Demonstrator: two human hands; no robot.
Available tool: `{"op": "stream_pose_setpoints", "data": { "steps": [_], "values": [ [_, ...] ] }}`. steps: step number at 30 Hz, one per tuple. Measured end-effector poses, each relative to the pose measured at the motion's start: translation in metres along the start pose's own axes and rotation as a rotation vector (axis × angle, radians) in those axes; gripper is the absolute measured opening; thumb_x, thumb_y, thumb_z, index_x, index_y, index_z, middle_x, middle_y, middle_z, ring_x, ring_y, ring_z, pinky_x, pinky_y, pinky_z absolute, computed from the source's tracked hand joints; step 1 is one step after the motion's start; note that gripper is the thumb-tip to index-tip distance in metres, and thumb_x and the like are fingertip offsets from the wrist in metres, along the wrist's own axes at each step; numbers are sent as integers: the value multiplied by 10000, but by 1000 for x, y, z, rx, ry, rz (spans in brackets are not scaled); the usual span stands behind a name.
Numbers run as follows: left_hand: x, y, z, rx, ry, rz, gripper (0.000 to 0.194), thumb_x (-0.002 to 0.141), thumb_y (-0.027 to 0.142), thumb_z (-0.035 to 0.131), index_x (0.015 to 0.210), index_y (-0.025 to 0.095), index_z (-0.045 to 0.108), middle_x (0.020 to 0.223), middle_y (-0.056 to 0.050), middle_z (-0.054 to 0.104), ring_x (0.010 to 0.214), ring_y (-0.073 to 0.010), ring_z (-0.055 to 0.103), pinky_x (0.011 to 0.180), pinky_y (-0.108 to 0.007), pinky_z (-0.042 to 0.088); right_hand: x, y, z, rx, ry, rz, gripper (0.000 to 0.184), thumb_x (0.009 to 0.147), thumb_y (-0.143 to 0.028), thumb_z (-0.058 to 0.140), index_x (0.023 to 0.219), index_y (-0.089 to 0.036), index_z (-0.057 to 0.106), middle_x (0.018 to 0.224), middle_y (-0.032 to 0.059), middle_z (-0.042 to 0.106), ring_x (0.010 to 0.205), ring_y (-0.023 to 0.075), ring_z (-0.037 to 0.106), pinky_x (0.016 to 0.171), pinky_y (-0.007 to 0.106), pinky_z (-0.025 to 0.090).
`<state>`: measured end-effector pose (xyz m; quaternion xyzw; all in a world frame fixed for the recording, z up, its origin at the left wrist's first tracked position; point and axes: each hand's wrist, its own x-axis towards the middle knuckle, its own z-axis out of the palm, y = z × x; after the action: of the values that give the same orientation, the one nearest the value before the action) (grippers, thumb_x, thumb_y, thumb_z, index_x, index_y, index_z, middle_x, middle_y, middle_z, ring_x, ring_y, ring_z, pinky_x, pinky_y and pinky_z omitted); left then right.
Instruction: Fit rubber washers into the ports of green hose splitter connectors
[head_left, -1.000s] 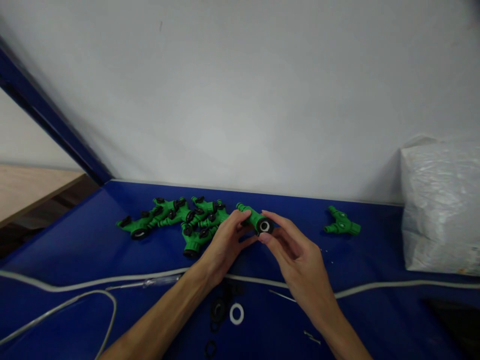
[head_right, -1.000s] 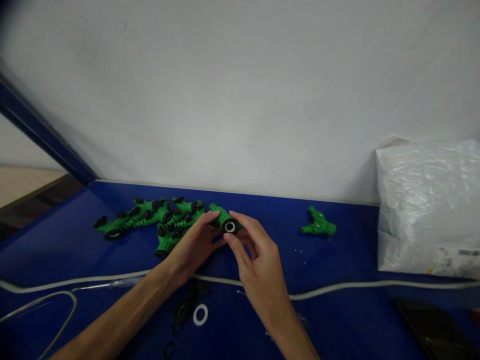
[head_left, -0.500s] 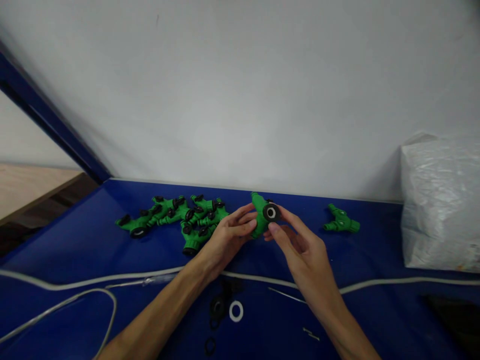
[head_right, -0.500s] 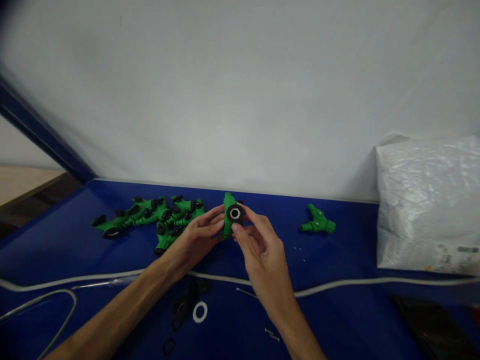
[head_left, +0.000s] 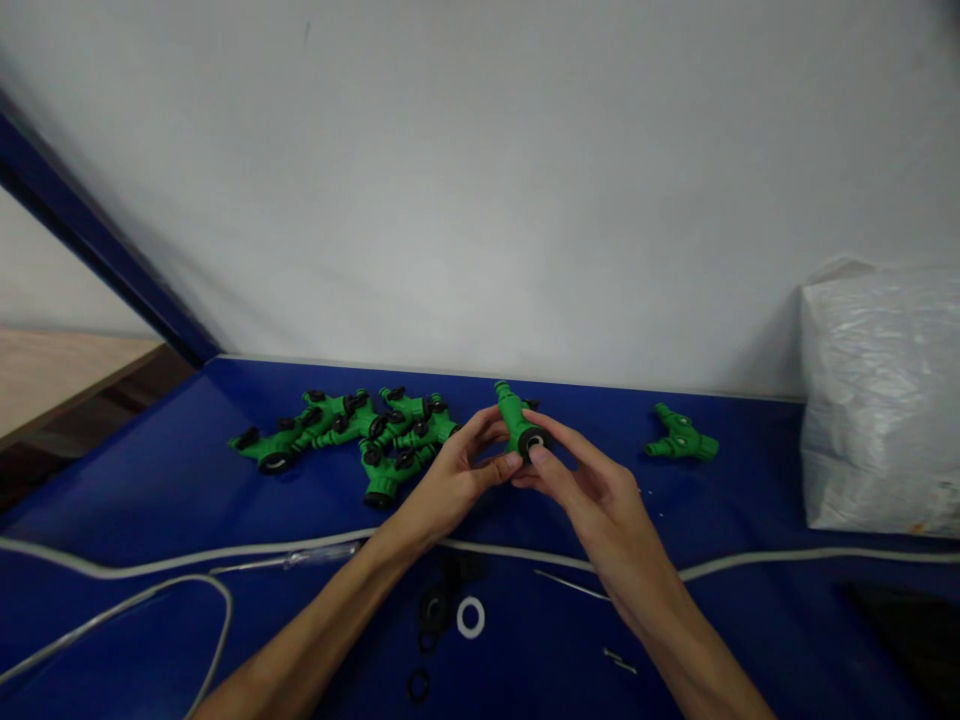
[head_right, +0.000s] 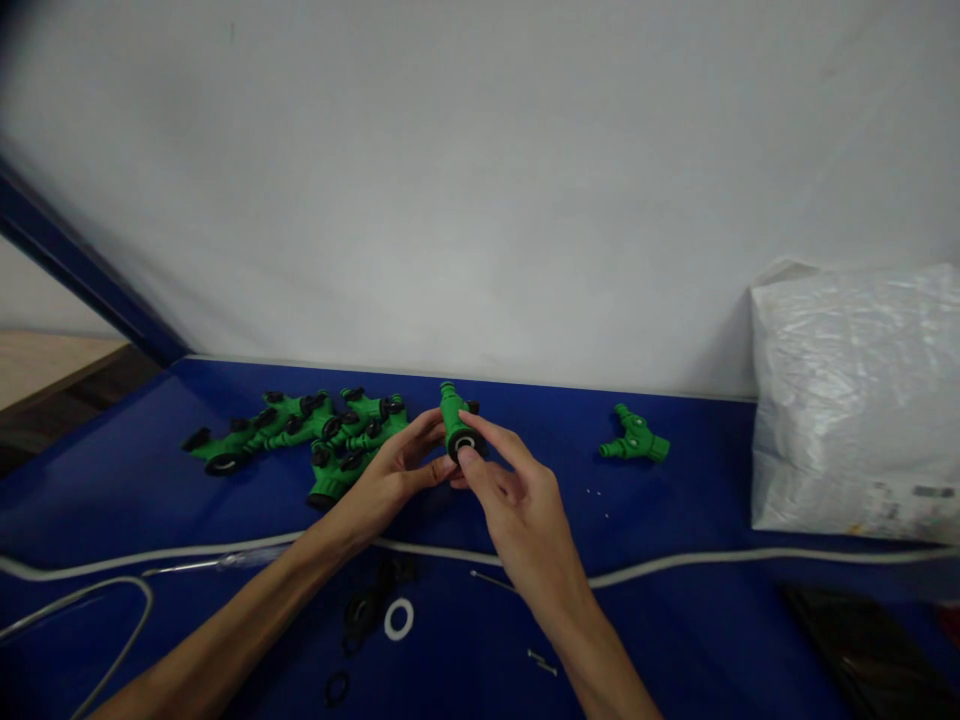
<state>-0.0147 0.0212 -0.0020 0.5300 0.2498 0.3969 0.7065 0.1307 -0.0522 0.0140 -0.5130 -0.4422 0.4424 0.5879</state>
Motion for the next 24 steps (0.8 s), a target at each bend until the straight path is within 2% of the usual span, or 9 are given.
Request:
{"op": "stream_pose_setpoints", "data": {
  "steps": [3, 7, 13, 18, 21, 24],
  "values": [
    [0, 0, 1, 6, -4, 2, 460, 774, 257, 815, 1210, 222, 674, 1207, -94, 706, 1186, -268, 616, 987, -346, 473, 2, 1, -1, -17, 21, -32, 382, 862, -444, 736, 1208, -282, 738, 1290, 70, 698, 835, 183, 733, 820, 361, 616],
    [0, 0, 2, 22, 1, 10, 466, 754, 230, 829, 1193, 214, 674, 1199, -95, 710, 1163, -264, 637, 994, -357, 482, 4, 2, -3, -33, 63, -63, 327, 832, -410, 765, 1126, -268, 779, 1186, 66, 742, 834, 183, 723, 777, 333, 614],
    [-1, 0, 4, 92, 42, 15, 405, 797, 270, 788, 1192, 215, 715, 1248, -93, 675, 1177, -285, 650, 998, -360, 505, 4, 2, -4, -57, 96, -15, 362, 821, -417, 772, 1143, -253, 777, 1093, 62, 784, 862, 214, 746, 867, 377, 606],
    [-2, 6, 8, 81, 138, -43, 632, 803, 257, 772, 1406, 208, 589, 1273, -87, 708, 1219, -273, 640, 1084, -395, 458, 4, 6, -5, -43, 121, 23, 420, 847, -449, 744, 1219, -253, 744, 1153, 66, 770, 880, 232, 761, 899, 411, 606],
    [-2, 8, 10, 71, 146, -53, 570, 796, 255, 761, 1349, 184, 642, 1250, -79, 729, 1247, -284, 624, 1109, -410, 442, 4, 8, -4, -62, 100, 10, 434, 873, -445, 713, 1260, -249, 720, 1225, 64, 742, 933, 251, 762, 947, 445, 591],
    [-4, 3, 12, 80, 102, -41, 546, 794, 260, 756, 1328, 197, 655, 1278, -69, 717, 1235, -277, 635, 1096, -408, 463, 2, 10, -1, -126, 106, -30, 416, 888, -424, 687, 1253, -227, 723, 1273, 60, 718, 1114, 274, 710, 1051, 450, 528]
  ]
}}
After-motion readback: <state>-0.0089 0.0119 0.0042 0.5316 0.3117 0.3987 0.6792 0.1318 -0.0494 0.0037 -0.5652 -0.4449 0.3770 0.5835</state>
